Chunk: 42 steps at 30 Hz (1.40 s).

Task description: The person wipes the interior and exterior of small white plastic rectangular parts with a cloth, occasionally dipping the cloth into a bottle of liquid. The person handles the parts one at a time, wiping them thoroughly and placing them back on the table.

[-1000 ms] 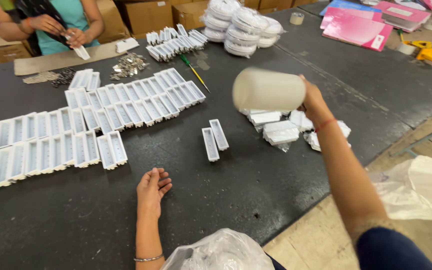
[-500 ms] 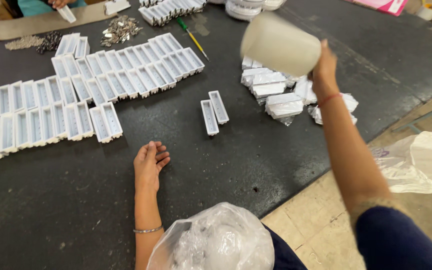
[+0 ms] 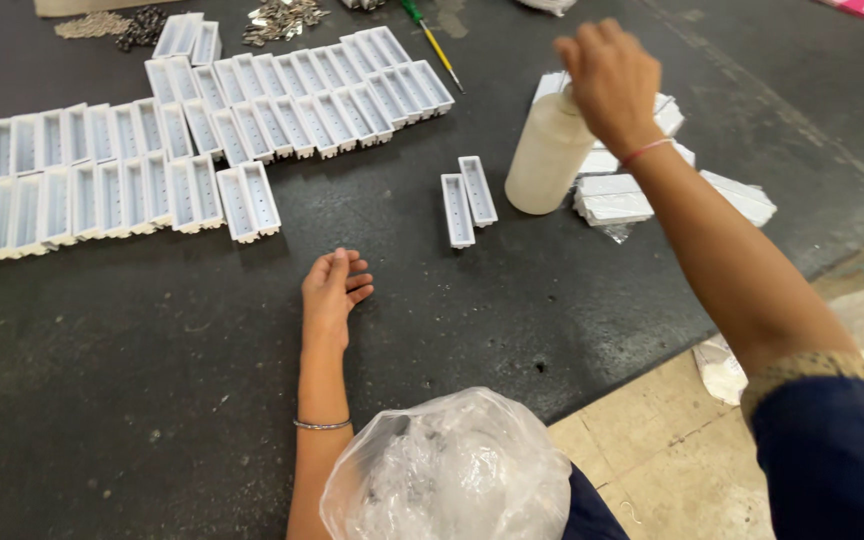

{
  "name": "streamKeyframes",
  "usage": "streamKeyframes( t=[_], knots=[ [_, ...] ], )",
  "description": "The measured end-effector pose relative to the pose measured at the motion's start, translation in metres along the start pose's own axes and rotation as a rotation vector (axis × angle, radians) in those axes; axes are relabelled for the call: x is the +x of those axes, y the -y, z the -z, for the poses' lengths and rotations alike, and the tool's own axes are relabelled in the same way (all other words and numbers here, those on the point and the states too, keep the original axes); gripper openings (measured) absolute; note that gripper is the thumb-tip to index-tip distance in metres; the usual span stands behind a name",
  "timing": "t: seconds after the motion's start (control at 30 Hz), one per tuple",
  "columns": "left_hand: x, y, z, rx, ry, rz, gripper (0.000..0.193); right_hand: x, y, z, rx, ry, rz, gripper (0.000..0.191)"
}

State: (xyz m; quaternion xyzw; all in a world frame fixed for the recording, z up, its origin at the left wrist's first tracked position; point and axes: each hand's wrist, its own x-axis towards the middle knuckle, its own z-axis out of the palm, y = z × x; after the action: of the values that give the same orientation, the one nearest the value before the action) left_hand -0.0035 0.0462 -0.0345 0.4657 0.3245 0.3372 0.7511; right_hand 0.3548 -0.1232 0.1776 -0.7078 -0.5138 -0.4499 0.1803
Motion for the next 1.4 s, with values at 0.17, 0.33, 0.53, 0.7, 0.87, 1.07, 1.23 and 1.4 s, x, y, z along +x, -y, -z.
streamKeyframes(
  t=[0.17, 0.33, 0.53, 0.7, 0.87, 1.07, 1.23, 1.4],
  knots=[
    [-0.002, 0.002, -0.004, 0.032, -0.004, 0.002, 0.03, -0.013, 0.045, 0.001, 0.231, 0.092, -0.114, 0.022],
    [-0.007, -0.002, -0.005, 0.024, -0.004, 0.003, 0.03, -0.058, 0.109, -0.025, 0.305, 0.453, -0.229, 0.041],
    [-0.012, -0.008, -0.012, 0.05, -0.01, -0.001, 0.029, -0.09, 0.11, -0.062, 0.3, 0.499, -0.233, 0.035],
    [-0.014, -0.006, -0.017, 0.116, -0.017, -0.027, 0.028, -0.11, 0.102, -0.083, 0.237, 0.569, -0.305, 0.029],
    [-0.009, 0.006, -0.019, 0.1, -0.037, -0.126, 0.029, -0.113, 0.109, -0.08, 0.434, 0.608, -0.432, 0.032],
    [-0.002, 0.024, -0.031, 0.32, -0.1, -0.323, 0.04, -0.109, 0.157, -0.048, 0.692, 0.724, -0.562, 0.037],
    [-0.005, 0.02, -0.029, 0.534, -0.227, -0.478, 0.04, -0.099, 0.213, -0.035, 0.838, 0.81, -0.546, 0.038],
    [-0.011, 0.001, -0.015, 0.576, -0.353, -0.396, 0.03, -0.104, 0.241, -0.043, 0.796, 0.695, -0.393, 0.03]
  ],
)
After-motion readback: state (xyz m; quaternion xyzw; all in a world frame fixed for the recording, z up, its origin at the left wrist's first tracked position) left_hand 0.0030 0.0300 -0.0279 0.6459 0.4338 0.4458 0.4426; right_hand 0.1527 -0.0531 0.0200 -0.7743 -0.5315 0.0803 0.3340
